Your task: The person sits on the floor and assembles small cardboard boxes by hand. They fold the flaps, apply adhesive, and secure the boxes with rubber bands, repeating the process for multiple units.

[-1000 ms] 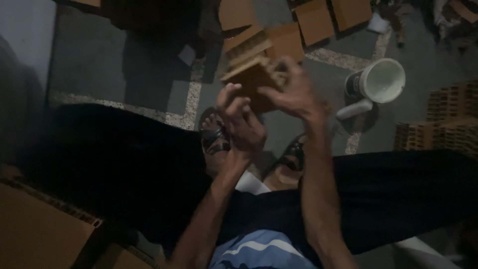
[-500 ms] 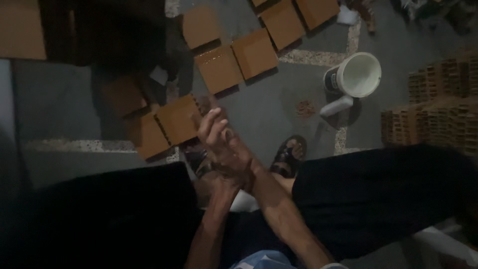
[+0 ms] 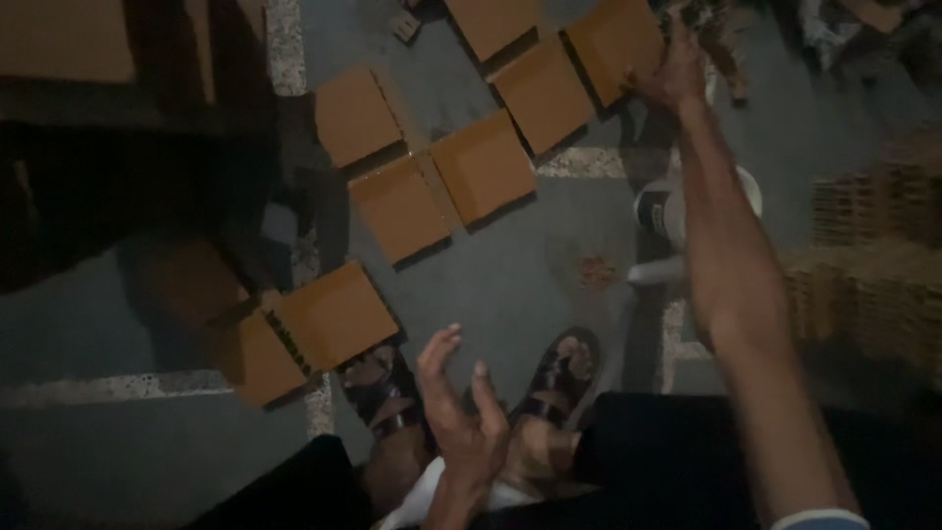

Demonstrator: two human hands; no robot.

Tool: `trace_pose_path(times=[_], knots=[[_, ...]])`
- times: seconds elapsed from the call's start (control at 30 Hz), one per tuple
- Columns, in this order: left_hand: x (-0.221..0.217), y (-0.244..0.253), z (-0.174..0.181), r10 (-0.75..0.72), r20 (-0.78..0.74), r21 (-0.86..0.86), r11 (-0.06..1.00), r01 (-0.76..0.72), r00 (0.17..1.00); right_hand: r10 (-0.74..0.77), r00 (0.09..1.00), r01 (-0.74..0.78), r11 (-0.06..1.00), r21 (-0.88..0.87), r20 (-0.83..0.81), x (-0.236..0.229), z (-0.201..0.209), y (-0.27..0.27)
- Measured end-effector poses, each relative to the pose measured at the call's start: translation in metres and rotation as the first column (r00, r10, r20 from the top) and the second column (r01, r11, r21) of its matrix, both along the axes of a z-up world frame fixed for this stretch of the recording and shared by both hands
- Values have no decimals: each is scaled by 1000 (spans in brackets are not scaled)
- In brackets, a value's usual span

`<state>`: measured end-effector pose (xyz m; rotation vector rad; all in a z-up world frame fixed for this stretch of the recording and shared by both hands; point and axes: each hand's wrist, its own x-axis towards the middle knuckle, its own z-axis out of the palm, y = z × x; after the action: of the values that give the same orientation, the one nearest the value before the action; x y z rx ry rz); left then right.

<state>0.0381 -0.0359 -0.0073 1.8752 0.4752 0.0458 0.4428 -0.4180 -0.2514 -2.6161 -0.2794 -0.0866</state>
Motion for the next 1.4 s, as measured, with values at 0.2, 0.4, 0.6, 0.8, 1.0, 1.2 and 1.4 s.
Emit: trace_pose_path(times=[0.2, 0.4, 0.6, 0.8, 1.0, 1.2, 1.4], knots=[[8, -12, -17, -29, -71, -50, 998, 26, 997, 410, 912, -405, 908, 108, -20, 19, -24, -24], [10, -11, -17, -47, -81, -35, 998, 44, 996, 96, 995, -96, 964, -248, -10, 9, -17, -35], [7, -14, -12, -39, -44, -66, 997, 36, 998, 16, 998, 7, 943, -333, 67, -8, 10, -12], [-18, -17, -29, 14, -100, -183, 983, -33, 995, 157, 974, -149, 987, -58, 166, -67, 167, 44], [-30, -23, -111, 227, -71, -428, 873, -235, 971, -85, 996, 86, 985, -152, 9, -206, 336, 124], [-39, -8, -145, 460, -203, -496, 713, -496, 865, -322, 841, 488, 798, 353, -435, -338, 358, 160], [-35, -5, -145, 364, -260, -200, 886, -418, 895, -488, 593, 615, 788, -32, -640, -380, 220, 148]])
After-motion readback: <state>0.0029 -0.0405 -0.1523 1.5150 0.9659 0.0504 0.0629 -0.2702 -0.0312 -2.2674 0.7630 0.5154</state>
